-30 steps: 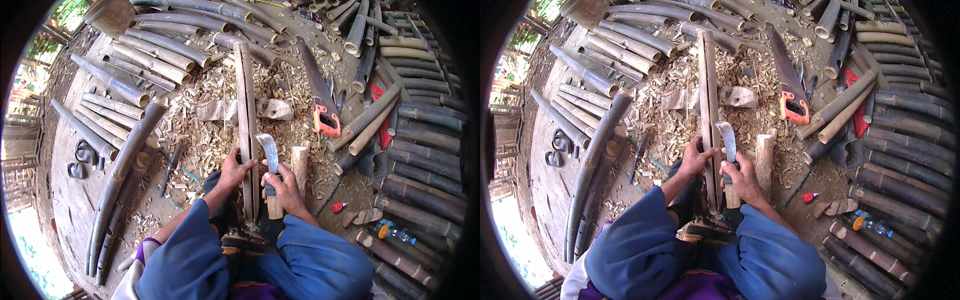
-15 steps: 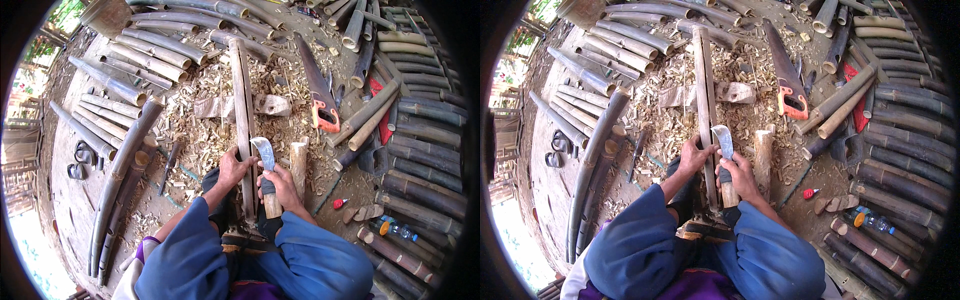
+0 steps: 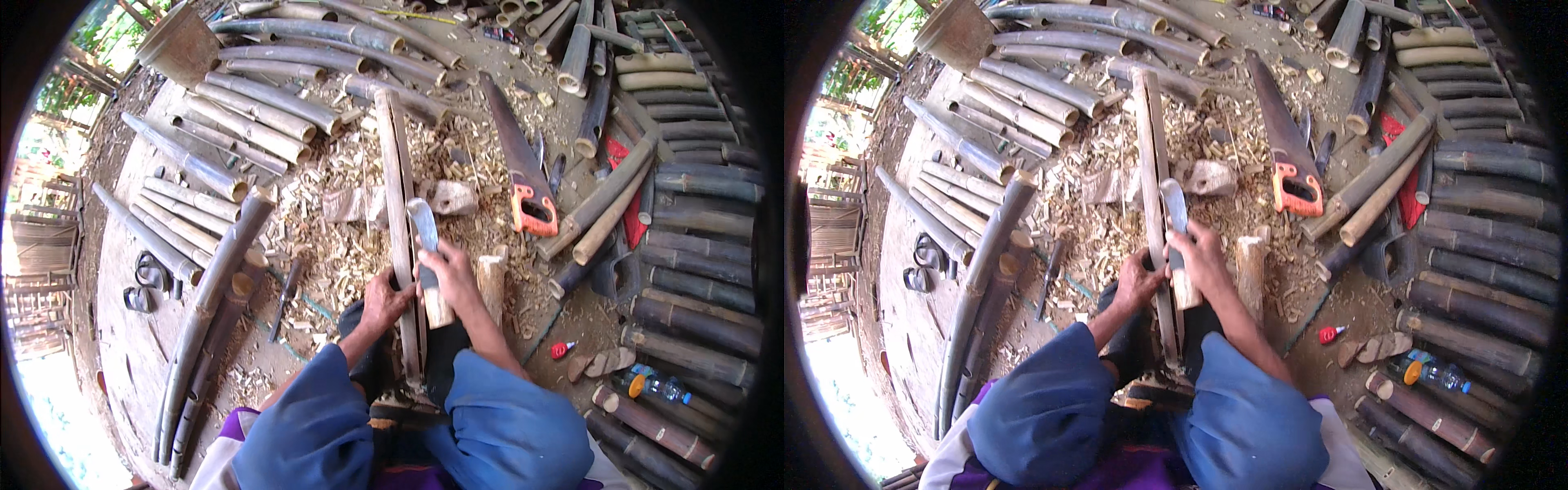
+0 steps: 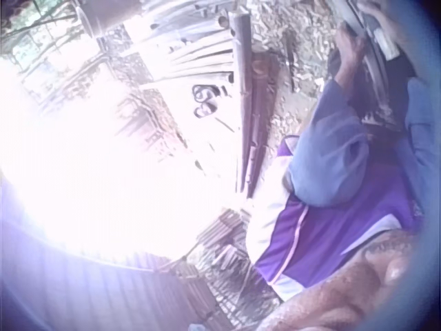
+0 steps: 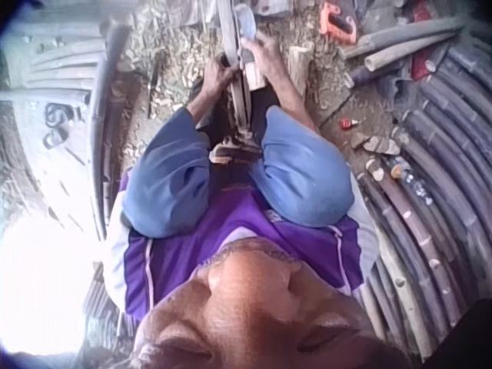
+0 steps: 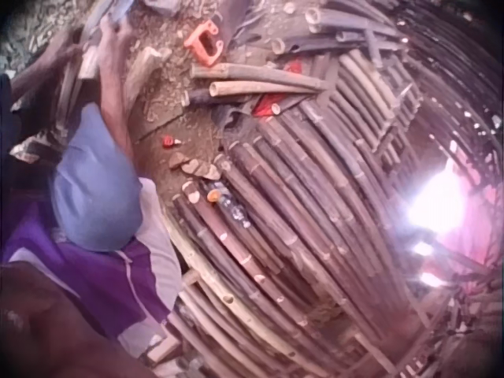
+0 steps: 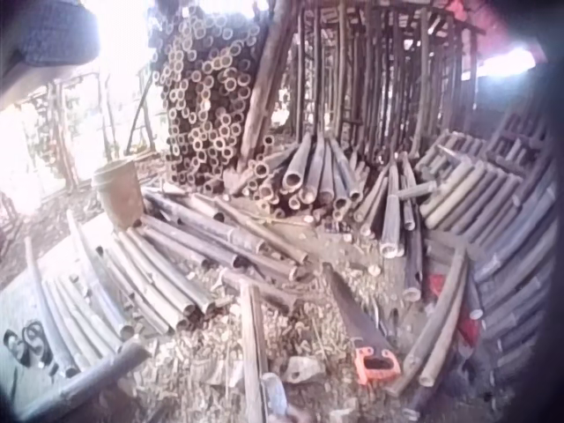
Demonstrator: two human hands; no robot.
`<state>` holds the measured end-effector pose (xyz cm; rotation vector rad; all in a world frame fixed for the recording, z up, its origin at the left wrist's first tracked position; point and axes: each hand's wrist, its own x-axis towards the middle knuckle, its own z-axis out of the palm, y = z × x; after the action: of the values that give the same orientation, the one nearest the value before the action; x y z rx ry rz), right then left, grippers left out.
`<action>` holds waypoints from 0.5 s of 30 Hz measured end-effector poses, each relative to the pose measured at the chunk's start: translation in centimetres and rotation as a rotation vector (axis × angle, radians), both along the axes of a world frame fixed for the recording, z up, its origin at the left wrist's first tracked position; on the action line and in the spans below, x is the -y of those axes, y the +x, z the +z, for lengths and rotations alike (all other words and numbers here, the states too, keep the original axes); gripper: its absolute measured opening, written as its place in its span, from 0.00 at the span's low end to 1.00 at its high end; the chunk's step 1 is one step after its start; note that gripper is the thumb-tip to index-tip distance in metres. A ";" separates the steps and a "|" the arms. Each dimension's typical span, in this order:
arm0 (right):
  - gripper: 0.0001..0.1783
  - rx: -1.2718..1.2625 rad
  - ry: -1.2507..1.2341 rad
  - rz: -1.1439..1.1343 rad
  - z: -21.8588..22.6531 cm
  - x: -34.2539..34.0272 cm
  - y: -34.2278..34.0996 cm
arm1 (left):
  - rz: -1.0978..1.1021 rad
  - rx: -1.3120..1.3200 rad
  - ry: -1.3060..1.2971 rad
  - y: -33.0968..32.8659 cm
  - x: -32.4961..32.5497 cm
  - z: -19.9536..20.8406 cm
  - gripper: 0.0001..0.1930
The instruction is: The person splits a long bamboo pole in half using a metal wedge and a wooden mallet. They repeatedly strike the wedge to drive it through the bamboo, then use a knife to refine the split and separate the halves.
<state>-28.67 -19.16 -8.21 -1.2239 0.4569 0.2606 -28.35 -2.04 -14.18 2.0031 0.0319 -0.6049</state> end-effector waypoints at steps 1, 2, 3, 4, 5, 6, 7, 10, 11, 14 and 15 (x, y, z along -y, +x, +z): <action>0.16 0.009 0.072 -0.012 -0.4 -0.3 -0.3 | -0.004 0.024 -0.002 0.1 -0.4 -1.1 0.24; 0.17 0.011 0.093 -0.052 0.0 -0.1 -0.6 | -0.015 0.024 -0.006 -0.1 -0.1 -0.6 0.25; 0.17 -0.026 0.114 -0.047 0.4 0.4 -0.6 | -0.012 -0.066 -0.024 0.1 0.1 -0.3 0.26; 0.17 -0.053 0.134 -0.041 1.5 0.7 -0.2 | -0.016 -0.056 -0.025 0.2 0.2 -0.3 0.26; 0.17 -0.041 0.130 -0.031 1.4 0.7 0.2 | -0.020 -0.046 -0.026 0.2 0.1 -0.5 0.26; 0.16 -0.029 0.127 -0.022 1.1 0.7 0.5 | -0.025 -0.036 -0.026 0.0 0.0 -0.7 0.27; 0.16 -0.016 0.124 -0.009 0.8 0.7 1.0 | -0.030 -0.029 0.011 -0.4 -0.3 -0.9 0.28; 0.15 0.020 0.036 0.038 0.4 1.2 2.8 | -0.051 0.060 -0.034 -0.3 -0.5 -1.3 0.29; 0.14 0.081 -0.043 0.020 0.1 1.1 3.8 | -0.072 0.109 -0.002 -0.3 -0.4 -1.1 0.29; 0.20 -0.008 -0.081 0.092 0.8 2.2 7.1 | -0.075 0.005 -0.003 -0.1 -0.1 0.4 0.23; 0.20 0.007 -0.079 0.071 0.5 2.0 7.0 | -0.070 0.035 -0.012 0.2 0.0 0.9 0.24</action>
<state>-21.66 -21.18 -7.66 -1.3195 0.4212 0.3014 -28.17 -2.04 -13.30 2.0092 -0.0631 -0.6131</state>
